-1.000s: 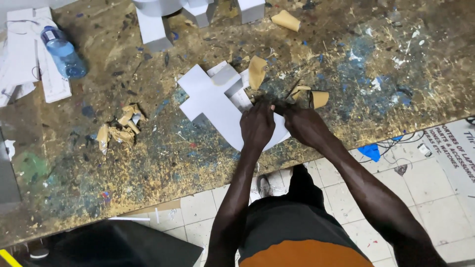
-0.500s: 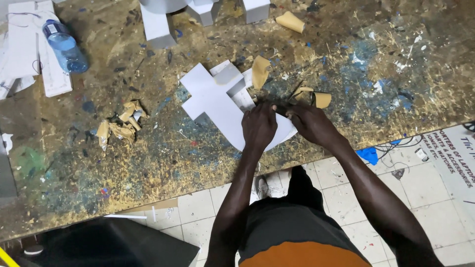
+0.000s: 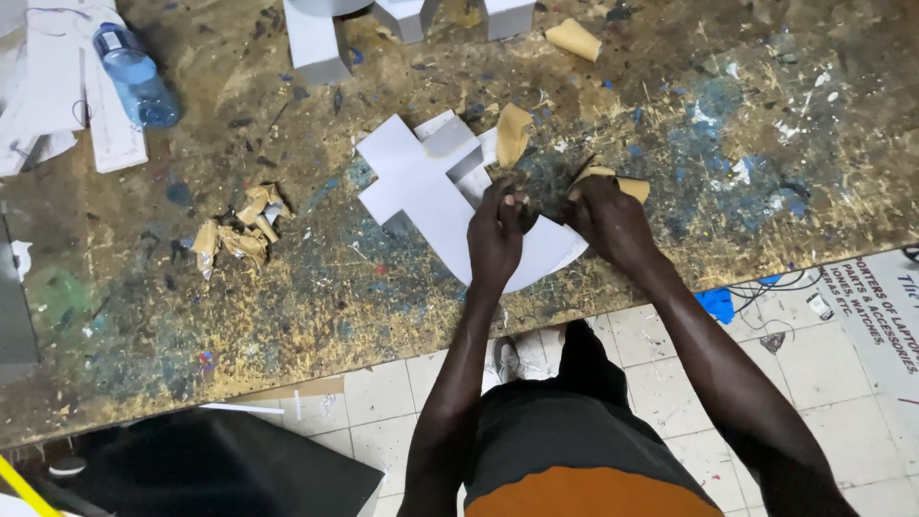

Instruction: Peeling off the protective brown paper film from white 3D foam or plastic letters on a workshop table.

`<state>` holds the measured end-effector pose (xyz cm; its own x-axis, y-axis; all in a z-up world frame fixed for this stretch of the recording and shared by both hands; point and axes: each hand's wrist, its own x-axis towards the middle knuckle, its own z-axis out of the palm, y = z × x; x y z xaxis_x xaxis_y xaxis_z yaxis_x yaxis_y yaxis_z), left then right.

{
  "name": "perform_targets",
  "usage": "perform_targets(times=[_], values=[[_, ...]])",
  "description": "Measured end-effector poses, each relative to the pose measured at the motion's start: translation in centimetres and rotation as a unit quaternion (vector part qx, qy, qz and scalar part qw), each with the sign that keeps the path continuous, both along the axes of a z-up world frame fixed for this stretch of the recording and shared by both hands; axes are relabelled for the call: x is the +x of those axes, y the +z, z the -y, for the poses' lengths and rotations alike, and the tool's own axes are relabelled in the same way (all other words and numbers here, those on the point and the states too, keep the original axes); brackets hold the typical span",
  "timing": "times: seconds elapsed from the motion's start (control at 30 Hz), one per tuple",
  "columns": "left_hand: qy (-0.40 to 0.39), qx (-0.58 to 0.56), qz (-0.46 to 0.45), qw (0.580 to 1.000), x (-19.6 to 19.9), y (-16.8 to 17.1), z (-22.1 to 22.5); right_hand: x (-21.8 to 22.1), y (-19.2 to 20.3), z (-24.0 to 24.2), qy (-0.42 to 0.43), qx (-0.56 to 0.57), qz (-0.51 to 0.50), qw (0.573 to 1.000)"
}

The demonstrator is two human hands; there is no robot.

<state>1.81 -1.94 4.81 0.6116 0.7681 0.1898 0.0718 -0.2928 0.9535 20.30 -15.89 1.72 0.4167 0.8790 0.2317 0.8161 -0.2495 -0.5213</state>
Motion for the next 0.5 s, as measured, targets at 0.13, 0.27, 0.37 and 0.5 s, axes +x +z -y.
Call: perform_targets(times=[0.13,0.27,0.37,0.5], values=[[0.039,-0.051,0.11,0.992,0.4,-4.1,-1.3,-2.6,8.8,-1.0,-0.219,-0.02,-0.341,0.914],[0.04,-0.076,0.2,0.976,0.7,-6.2,-2.2,-1.2,2.8,-1.3,-0.087,-0.059,-0.086,0.991],[0.041,-0.075,0.21,0.974,0.6,-6.1,-2.1,-3.6,1.7,-2.1,0.011,-0.058,0.062,0.996],[0.045,-0.078,0.215,0.972,0.3,-6.0,-1.8,-5.2,1.2,-3.5,0.086,-0.066,0.144,0.984]])
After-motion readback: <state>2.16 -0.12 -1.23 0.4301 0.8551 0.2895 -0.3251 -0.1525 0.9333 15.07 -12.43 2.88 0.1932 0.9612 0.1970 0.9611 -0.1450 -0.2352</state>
